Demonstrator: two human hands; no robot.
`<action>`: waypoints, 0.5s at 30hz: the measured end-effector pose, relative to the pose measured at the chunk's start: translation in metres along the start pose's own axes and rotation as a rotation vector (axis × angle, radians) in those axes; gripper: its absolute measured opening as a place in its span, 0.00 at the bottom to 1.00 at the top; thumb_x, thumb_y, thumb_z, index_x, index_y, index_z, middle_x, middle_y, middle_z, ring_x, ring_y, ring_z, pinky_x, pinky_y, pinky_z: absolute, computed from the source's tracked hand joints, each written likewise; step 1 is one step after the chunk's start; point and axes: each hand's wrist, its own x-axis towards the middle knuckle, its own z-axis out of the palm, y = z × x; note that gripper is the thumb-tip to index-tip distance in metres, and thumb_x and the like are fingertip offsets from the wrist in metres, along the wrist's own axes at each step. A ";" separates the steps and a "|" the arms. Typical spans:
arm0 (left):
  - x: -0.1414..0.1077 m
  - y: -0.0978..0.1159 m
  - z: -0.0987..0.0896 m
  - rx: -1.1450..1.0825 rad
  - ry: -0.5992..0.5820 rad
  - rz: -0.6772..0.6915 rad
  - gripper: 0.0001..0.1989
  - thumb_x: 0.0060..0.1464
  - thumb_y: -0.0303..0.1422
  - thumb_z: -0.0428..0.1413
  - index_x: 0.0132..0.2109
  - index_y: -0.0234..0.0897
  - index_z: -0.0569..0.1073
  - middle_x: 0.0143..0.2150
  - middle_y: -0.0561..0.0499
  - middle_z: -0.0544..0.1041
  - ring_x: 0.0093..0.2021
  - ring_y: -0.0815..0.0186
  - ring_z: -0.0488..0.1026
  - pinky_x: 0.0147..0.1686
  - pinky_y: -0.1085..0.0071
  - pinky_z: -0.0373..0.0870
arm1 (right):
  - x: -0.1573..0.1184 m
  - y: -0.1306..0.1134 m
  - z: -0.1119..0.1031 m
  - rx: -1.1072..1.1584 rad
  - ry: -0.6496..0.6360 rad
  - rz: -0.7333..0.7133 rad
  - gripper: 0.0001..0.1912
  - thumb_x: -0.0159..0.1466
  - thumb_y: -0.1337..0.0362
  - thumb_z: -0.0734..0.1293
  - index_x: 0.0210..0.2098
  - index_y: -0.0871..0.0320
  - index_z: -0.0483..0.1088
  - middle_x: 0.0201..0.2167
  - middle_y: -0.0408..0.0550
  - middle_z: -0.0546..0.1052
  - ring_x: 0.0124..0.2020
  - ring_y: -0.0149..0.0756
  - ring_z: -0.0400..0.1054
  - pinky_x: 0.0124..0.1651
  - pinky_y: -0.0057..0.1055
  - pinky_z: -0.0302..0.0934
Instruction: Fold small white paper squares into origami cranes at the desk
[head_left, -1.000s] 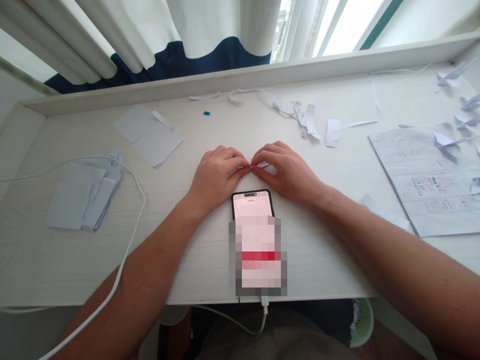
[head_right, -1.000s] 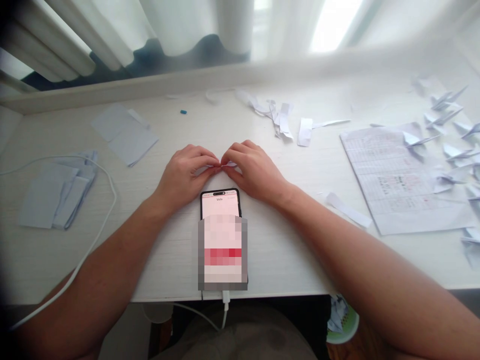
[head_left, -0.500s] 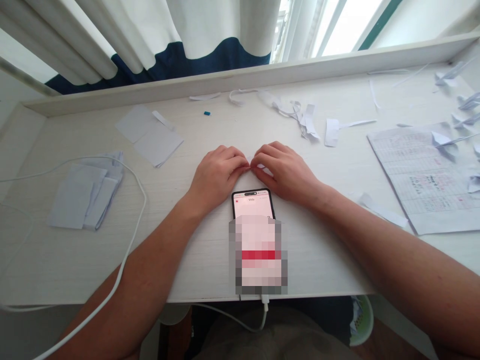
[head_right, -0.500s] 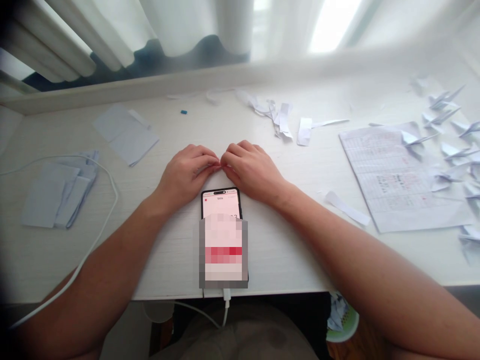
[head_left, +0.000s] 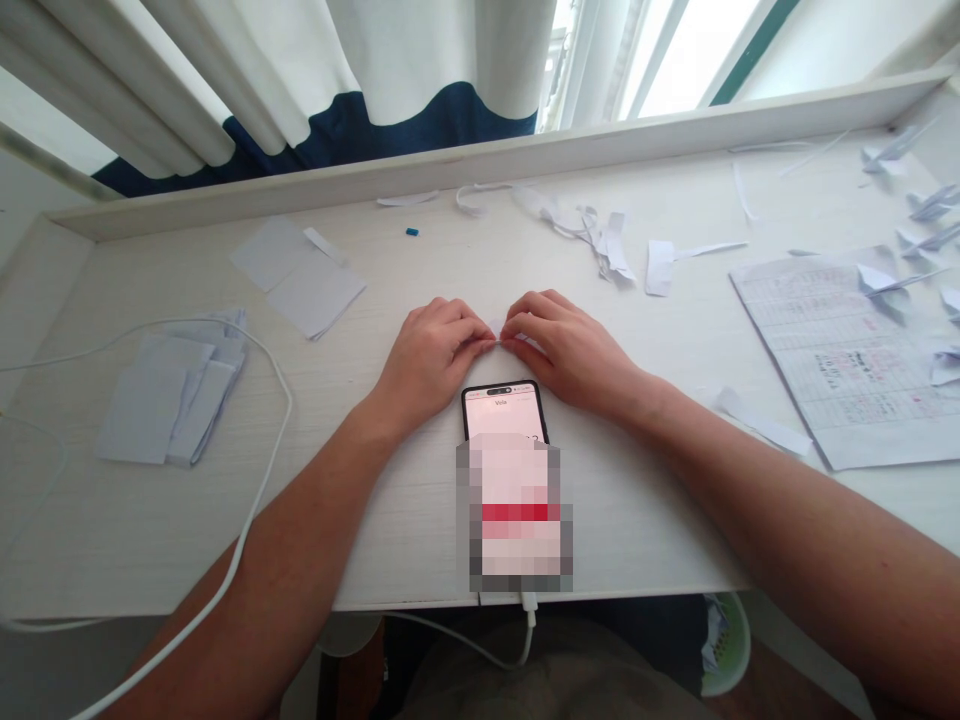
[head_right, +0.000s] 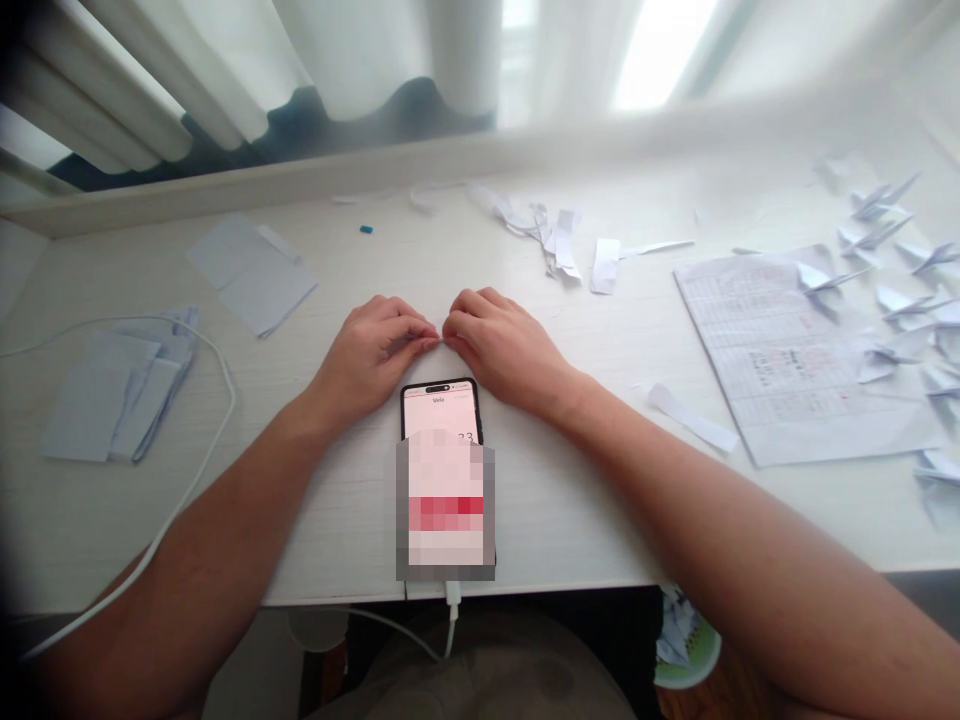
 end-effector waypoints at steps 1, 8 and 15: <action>0.000 0.000 0.000 -0.018 0.005 0.000 0.08 0.67 0.33 0.58 0.41 0.42 0.82 0.42 0.49 0.81 0.46 0.58 0.74 0.54 0.57 0.68 | 0.000 0.001 0.000 0.022 0.009 0.007 0.12 0.75 0.67 0.61 0.41 0.56 0.76 0.47 0.56 0.78 0.48 0.49 0.68 0.53 0.45 0.65; 0.003 0.010 0.004 -0.103 0.048 -0.183 0.05 0.61 0.31 0.61 0.36 0.41 0.80 0.40 0.49 0.82 0.47 0.57 0.76 0.54 0.56 0.71 | 0.004 0.004 0.006 0.193 0.120 0.150 0.06 0.68 0.67 0.69 0.33 0.55 0.76 0.43 0.52 0.81 0.48 0.47 0.73 0.53 0.44 0.67; 0.008 0.011 0.004 -0.238 0.079 -0.278 0.03 0.57 0.31 0.63 0.34 0.41 0.81 0.38 0.50 0.83 0.44 0.58 0.78 0.50 0.59 0.75 | 0.009 0.003 0.005 0.238 0.139 0.207 0.08 0.65 0.69 0.70 0.30 0.55 0.76 0.41 0.50 0.82 0.46 0.45 0.74 0.53 0.43 0.67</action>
